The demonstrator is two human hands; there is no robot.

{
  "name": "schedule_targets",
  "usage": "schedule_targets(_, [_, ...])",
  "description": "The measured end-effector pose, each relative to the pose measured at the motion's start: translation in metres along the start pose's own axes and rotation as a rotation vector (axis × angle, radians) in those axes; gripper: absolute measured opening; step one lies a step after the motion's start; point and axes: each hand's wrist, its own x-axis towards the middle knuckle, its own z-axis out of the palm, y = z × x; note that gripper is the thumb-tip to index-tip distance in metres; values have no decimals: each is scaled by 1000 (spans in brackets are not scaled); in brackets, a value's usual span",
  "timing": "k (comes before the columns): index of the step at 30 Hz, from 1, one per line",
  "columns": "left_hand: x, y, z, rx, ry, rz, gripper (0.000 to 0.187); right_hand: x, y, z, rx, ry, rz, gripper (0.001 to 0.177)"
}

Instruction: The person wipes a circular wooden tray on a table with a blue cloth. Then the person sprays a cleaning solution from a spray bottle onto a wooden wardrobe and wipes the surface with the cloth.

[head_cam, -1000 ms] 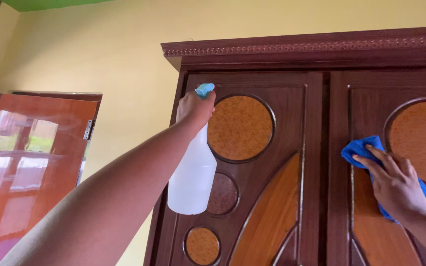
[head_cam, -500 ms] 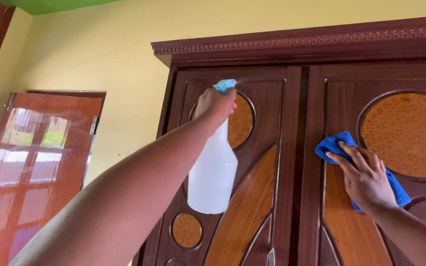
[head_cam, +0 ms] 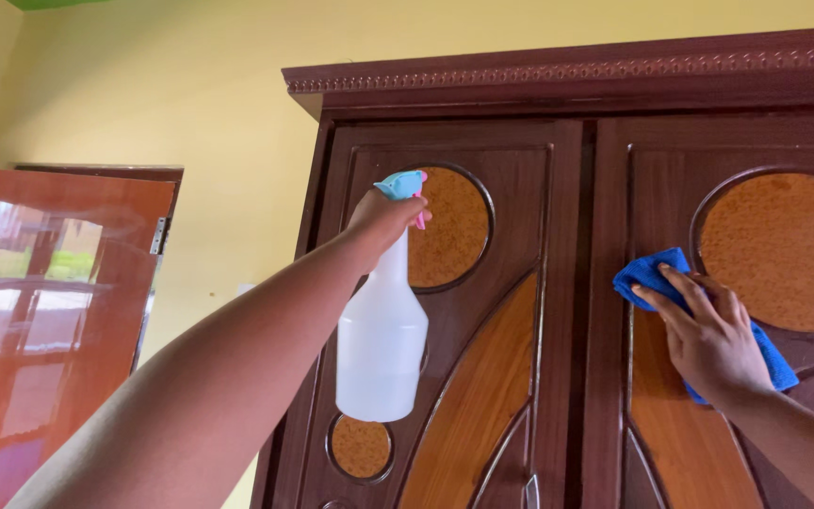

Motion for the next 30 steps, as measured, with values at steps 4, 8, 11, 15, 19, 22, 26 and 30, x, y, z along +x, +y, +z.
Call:
schedule_targets(4, [5,-29,-22,-228,-180,62,62,8,-2,-1,-9,-86,66,57])
schedule_targets(8, [2,-46,-46,-214,-276,-73,68,26,-13,-7,37,-76,163,55])
schedule_targets(11, [1,-63,-61,-226,-311,-117,70,46,-32,-15,89,18,212,52])
schedule_targets(15, [7,-92,-74,-240,-330,-159,72,80,-70,-22,139,8,261,53])
schedule_targets(19, [17,-127,-77,-324,-395,-144,67,114,-113,-30,194,6,173,53])
schedule_targets(22, [28,-150,-78,-374,-423,-125,58,134,-142,-31,223,13,90,48])
schedule_targets(26, [44,-166,-82,-419,-432,-93,52,153,-171,-23,234,18,64,47])
schedule_targets(30, [57,-163,-88,-544,-423,-73,56,164,-187,-3,215,4,116,49])
